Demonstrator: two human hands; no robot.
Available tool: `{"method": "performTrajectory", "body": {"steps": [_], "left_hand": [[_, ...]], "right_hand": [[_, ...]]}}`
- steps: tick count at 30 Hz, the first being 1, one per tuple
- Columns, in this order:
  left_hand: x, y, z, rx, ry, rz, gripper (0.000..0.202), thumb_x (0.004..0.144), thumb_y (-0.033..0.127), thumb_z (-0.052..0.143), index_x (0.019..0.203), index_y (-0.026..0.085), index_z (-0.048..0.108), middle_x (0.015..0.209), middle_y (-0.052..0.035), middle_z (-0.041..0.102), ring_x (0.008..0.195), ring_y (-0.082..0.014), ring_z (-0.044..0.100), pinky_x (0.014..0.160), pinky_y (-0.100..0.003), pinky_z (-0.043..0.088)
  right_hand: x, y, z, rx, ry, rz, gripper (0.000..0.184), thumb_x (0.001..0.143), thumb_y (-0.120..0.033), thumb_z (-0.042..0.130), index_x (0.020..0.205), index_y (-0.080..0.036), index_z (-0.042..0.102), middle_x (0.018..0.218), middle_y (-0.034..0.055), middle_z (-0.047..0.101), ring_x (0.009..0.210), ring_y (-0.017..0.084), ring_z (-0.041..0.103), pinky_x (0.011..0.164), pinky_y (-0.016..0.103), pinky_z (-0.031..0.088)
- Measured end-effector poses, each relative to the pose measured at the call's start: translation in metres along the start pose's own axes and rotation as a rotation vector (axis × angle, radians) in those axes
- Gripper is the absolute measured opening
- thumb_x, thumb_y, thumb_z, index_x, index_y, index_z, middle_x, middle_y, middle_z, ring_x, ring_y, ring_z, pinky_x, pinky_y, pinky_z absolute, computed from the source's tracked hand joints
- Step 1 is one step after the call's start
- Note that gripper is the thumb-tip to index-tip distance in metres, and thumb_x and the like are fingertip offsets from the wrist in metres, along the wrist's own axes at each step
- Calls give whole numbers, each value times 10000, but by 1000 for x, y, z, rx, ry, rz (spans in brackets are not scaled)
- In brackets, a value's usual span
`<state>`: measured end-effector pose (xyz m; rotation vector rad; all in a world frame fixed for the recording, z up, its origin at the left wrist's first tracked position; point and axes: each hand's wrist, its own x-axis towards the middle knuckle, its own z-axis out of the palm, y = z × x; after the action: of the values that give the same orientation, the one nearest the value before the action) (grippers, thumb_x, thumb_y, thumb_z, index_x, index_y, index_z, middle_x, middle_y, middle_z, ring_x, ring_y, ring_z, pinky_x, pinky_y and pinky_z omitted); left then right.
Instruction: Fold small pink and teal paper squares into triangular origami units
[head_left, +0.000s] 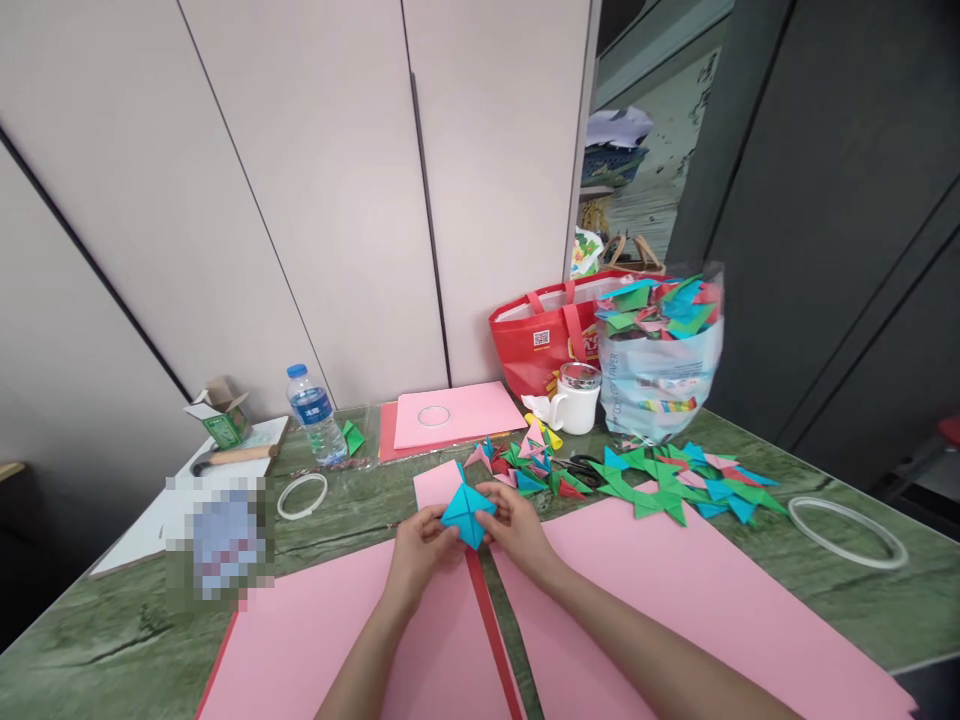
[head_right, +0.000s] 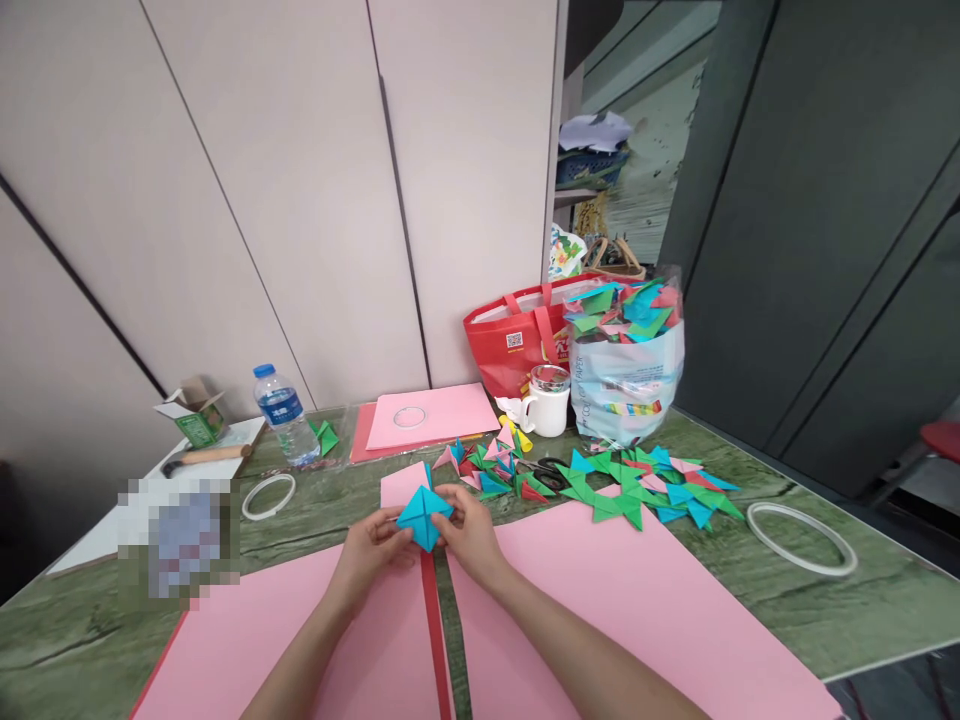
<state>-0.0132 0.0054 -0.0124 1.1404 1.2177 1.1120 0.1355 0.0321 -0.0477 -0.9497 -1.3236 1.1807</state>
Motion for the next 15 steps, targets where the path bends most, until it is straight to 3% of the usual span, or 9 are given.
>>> {"method": "performTrajectory", "body": {"steps": [5,8,15], "left_hand": [[-1,4,3,-69,41,9,393,616,356,670,932,133,598,670,-50,701,633,-214,664,559,-314,530],[-1,5,4,-69,50,28,319,628,374,654,834,132,626,671,-58,704,655,-220,667,560,-310,535],[-2,7,7,-65,68,49,263,624,367,660,728,131,611,626,-54,693,592,-213,661,528,-314,543]], "right_hand": [[-4,-10,-4,-8,20,-26,240,699,-254,568,908,-198,464,849,37,580,672,160,589,443,230,496],[-7,-18,-3,-10,39,-31,268,706,-243,565,943,-207,445,876,39,574,728,168,590,459,226,504],[-9,-26,-3,7,10,16,227,702,-219,558,910,-187,473,771,14,586,612,133,562,464,226,496]]}}
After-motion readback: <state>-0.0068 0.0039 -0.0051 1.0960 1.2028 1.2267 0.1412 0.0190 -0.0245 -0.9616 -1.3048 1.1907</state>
